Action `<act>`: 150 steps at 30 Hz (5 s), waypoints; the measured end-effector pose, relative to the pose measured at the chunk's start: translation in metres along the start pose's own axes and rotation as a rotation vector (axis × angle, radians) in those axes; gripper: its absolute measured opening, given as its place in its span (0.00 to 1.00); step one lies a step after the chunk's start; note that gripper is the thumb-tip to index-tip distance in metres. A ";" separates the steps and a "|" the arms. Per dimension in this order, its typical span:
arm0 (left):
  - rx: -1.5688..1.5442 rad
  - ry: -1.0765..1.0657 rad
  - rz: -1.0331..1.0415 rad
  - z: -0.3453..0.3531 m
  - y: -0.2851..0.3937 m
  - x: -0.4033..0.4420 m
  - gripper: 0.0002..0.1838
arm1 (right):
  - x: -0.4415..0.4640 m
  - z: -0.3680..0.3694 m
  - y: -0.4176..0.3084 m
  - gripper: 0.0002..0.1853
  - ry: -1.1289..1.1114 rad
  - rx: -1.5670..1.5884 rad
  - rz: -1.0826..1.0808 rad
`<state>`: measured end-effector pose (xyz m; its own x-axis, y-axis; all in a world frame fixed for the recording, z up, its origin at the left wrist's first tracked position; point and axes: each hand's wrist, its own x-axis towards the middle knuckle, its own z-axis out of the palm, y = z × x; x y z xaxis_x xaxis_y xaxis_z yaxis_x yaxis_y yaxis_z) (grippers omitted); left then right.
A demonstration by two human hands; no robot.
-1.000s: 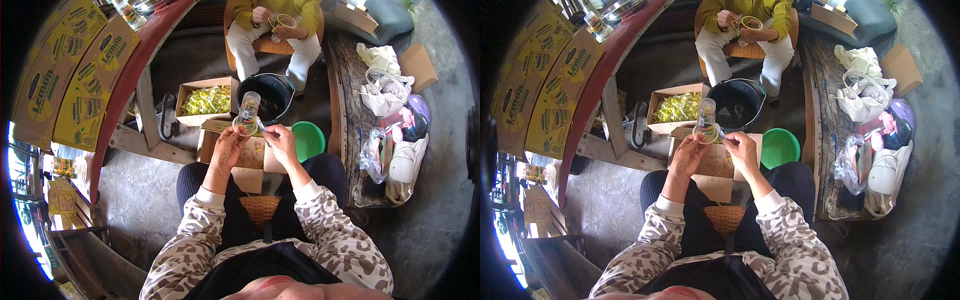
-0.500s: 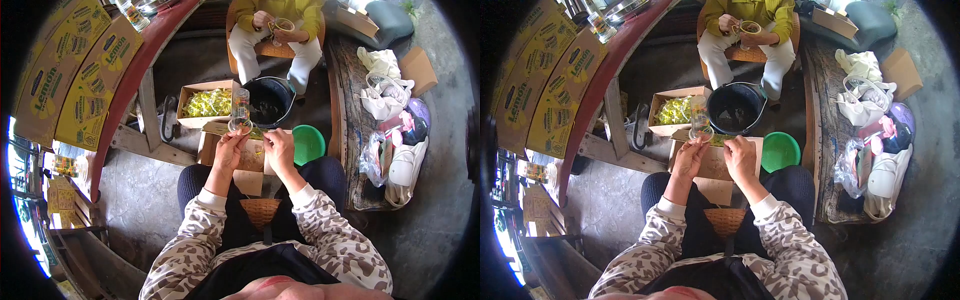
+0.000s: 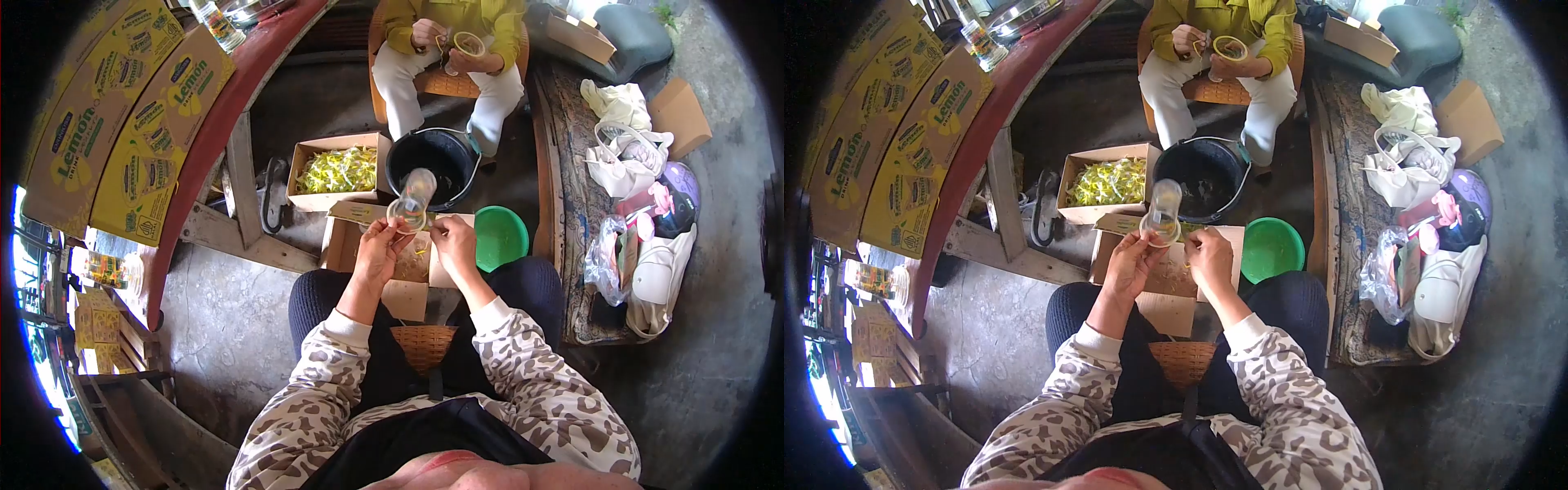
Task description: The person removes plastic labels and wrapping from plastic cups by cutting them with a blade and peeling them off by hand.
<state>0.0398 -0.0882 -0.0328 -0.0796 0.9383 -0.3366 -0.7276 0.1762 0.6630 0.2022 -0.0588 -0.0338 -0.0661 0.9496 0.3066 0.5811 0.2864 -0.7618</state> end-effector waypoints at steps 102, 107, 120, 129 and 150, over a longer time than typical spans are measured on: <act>1.423 1.644 1.456 -0.071 0.297 -0.208 0.31 | 0.008 -0.057 -0.040 0.04 -0.069 0.307 -0.136; 1.577 0.864 1.555 0.008 0.210 -0.140 0.16 | 0.009 -0.058 -0.045 0.05 -0.107 0.316 -0.074; 2.324 -0.476 -0.178 -0.096 0.016 0.102 0.16 | 0.016 -0.063 -0.017 0.04 -0.135 0.200 -0.058; 2.277 -0.192 -0.469 -0.196 -0.049 0.154 0.25 | 0.025 -0.065 -0.002 0.04 -0.203 0.181 0.026; 1.872 0.176 0.065 -0.286 -0.121 0.230 0.25 | 0.034 -0.035 0.020 0.05 -0.440 0.068 0.205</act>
<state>-0.0853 0.0215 -0.3820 -0.2210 0.9400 -0.2598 0.8555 0.3148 0.4112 0.2401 -0.0256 -0.0184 -0.3011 0.9469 -0.1125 0.5650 0.0821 -0.8210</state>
